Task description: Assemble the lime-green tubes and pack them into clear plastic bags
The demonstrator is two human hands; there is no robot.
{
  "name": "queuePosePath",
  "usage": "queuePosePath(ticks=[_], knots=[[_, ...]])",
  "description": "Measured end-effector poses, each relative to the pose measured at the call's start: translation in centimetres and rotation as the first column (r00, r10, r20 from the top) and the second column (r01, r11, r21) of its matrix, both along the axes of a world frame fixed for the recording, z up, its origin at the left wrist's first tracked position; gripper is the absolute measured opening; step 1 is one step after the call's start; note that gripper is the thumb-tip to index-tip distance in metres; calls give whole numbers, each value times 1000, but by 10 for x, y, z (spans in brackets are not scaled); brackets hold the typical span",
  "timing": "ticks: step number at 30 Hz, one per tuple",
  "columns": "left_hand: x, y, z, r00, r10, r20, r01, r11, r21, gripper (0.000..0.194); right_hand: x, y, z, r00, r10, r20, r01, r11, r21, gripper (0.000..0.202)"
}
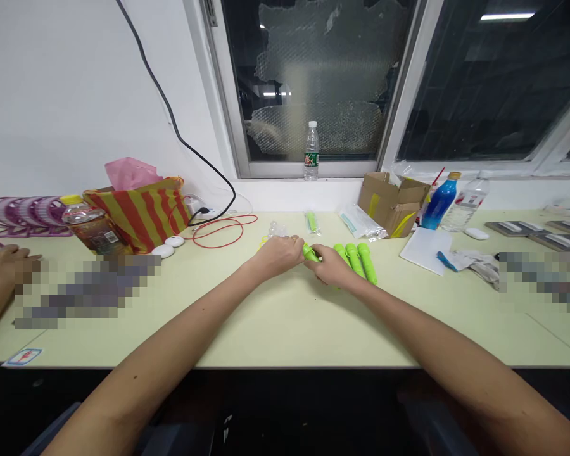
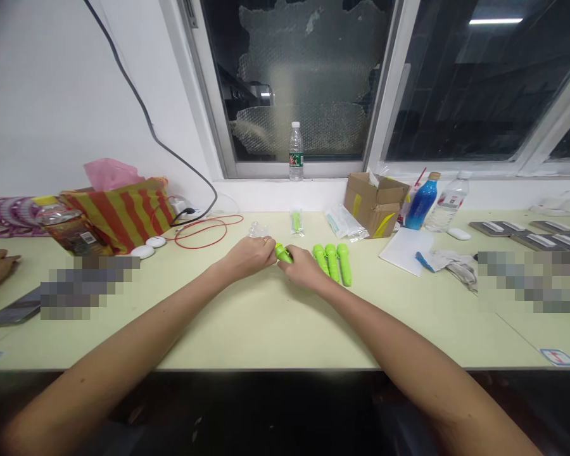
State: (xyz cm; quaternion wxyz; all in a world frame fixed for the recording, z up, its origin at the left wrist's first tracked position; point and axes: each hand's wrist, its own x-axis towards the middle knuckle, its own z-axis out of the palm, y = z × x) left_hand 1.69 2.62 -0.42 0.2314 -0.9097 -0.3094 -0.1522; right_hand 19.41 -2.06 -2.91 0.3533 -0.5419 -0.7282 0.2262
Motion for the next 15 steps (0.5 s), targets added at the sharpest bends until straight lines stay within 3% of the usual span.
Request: queuePosePath(ticks=[4,9,11,15], knots=[[-5,0,-2,993,4,120,-2,1000,-19,22,1,6,-3,1000,5,-12,-4,999,50,12],[-1,-11,-9,926,128,355,-133,991,-10,24,3,11,-5,998,-63,18,60,989,133,29],[3,-16,-13,924,172,342,-187,982,10,26,2,9,-5,995,-73,74,61,987,148,31],[10,-26,-14,944,286,168,-291,957,9,20,-1,2,-4,979,-71,189,41,986,160,25]])
